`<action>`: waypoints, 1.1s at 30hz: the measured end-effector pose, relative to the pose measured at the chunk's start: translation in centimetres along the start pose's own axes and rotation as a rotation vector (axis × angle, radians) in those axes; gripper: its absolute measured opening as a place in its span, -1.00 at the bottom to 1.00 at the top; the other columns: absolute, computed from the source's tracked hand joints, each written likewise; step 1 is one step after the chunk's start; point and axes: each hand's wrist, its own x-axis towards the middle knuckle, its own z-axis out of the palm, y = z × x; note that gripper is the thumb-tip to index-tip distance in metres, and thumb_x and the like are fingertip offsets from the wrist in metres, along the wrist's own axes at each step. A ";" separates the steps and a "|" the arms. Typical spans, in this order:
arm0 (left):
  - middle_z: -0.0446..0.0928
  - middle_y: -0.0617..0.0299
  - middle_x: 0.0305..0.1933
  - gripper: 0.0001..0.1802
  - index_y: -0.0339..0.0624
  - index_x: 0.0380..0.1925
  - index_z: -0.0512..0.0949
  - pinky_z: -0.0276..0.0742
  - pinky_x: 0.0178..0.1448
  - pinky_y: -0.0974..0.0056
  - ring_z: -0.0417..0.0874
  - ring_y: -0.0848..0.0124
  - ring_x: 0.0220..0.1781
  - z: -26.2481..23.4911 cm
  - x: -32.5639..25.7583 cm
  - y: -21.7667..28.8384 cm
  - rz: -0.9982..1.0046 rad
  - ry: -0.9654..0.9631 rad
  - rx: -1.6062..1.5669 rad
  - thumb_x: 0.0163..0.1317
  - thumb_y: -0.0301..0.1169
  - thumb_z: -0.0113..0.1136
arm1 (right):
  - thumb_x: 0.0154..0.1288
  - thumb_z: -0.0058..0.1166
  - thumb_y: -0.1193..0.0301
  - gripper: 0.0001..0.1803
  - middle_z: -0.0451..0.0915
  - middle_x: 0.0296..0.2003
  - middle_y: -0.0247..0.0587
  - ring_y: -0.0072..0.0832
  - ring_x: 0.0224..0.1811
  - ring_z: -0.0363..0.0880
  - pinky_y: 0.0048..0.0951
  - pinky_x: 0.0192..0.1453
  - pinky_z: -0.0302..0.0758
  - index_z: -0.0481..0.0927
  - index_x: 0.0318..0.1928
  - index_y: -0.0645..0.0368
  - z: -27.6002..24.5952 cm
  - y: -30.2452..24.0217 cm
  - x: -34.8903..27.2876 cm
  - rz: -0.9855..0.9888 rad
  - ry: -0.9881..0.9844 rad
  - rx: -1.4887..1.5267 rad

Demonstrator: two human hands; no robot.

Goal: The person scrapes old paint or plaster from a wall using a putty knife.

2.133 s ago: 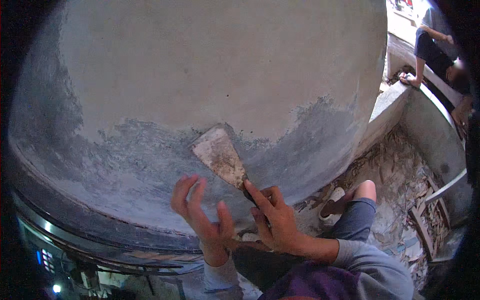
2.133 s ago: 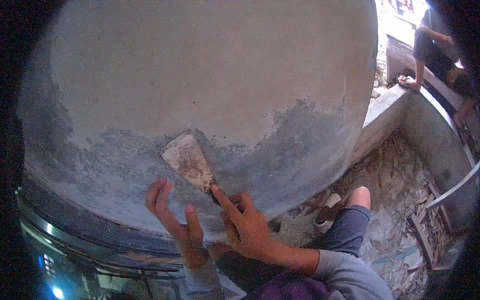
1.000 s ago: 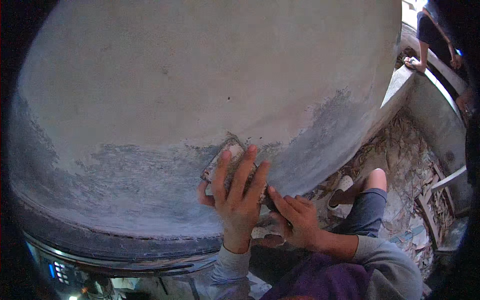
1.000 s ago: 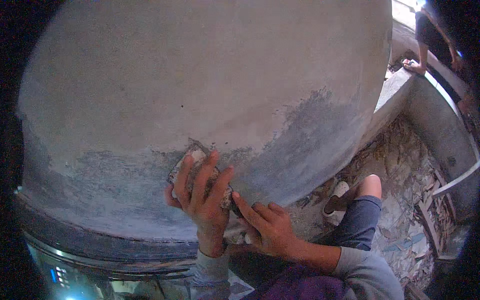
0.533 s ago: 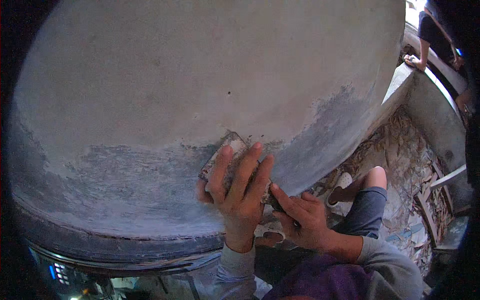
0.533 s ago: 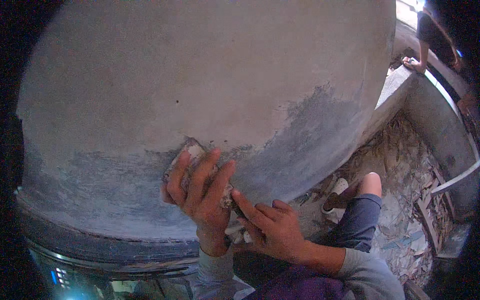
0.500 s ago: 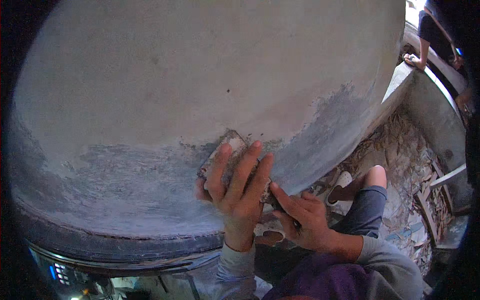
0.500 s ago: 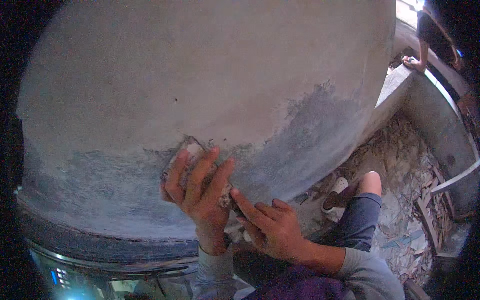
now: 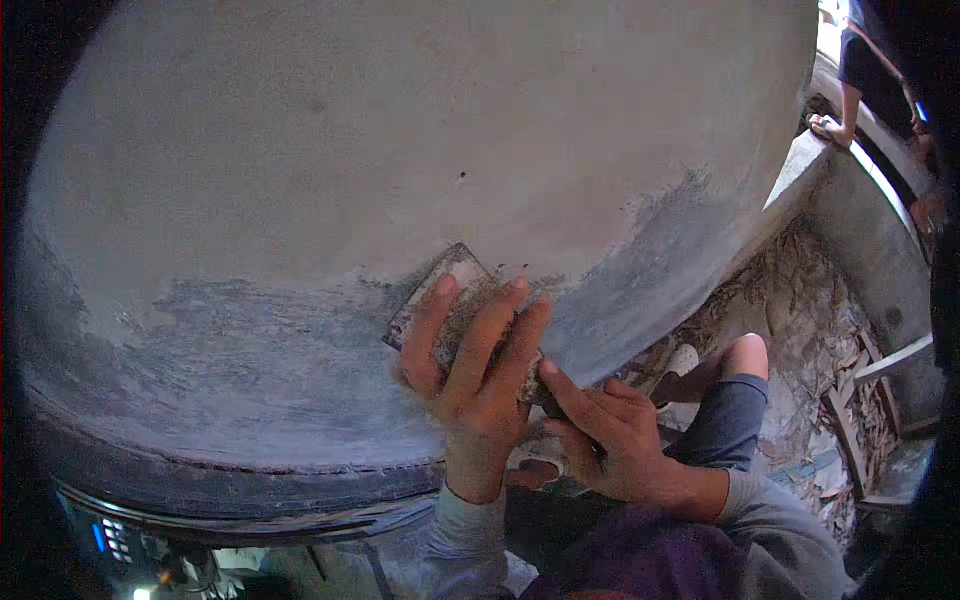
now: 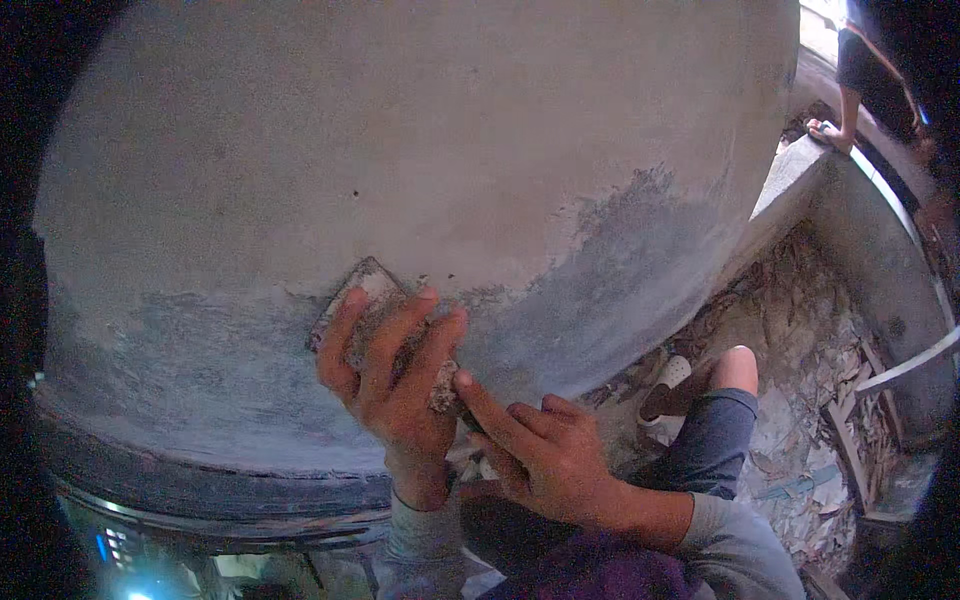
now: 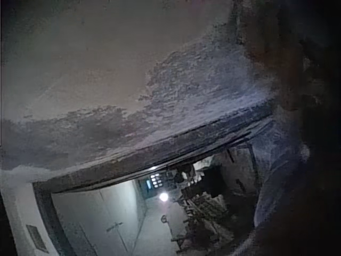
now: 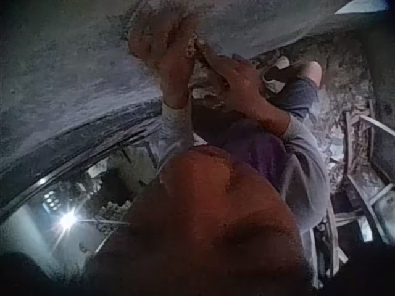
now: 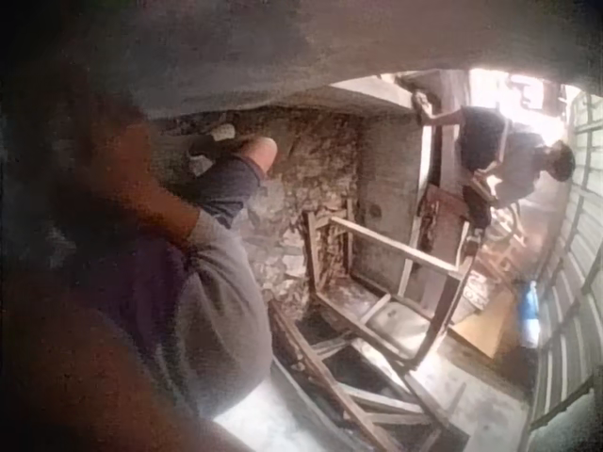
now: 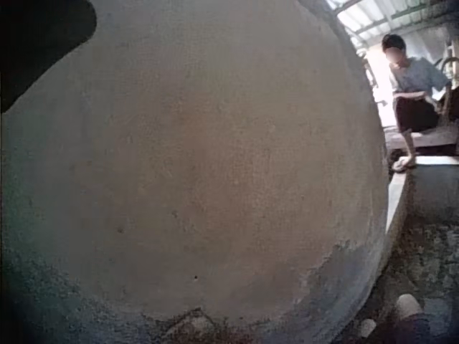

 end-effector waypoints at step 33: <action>0.63 0.51 0.06 -0.71 0.08 -0.21 0.78 0.19 0.36 0.12 0.27 0.20 0.40 1.3 0.4 1.8 -0.129 0.048 -0.046 0.20 -0.11 0.20 | -0.16 0.44 0.25 0.08 0.53 -0.52 -0.38 -0.42 -0.52 0.55 -0.36 -0.38 0.45 0.25 0.46 0.10 -2.3 0.7 0.1 0.051 -0.165 -0.014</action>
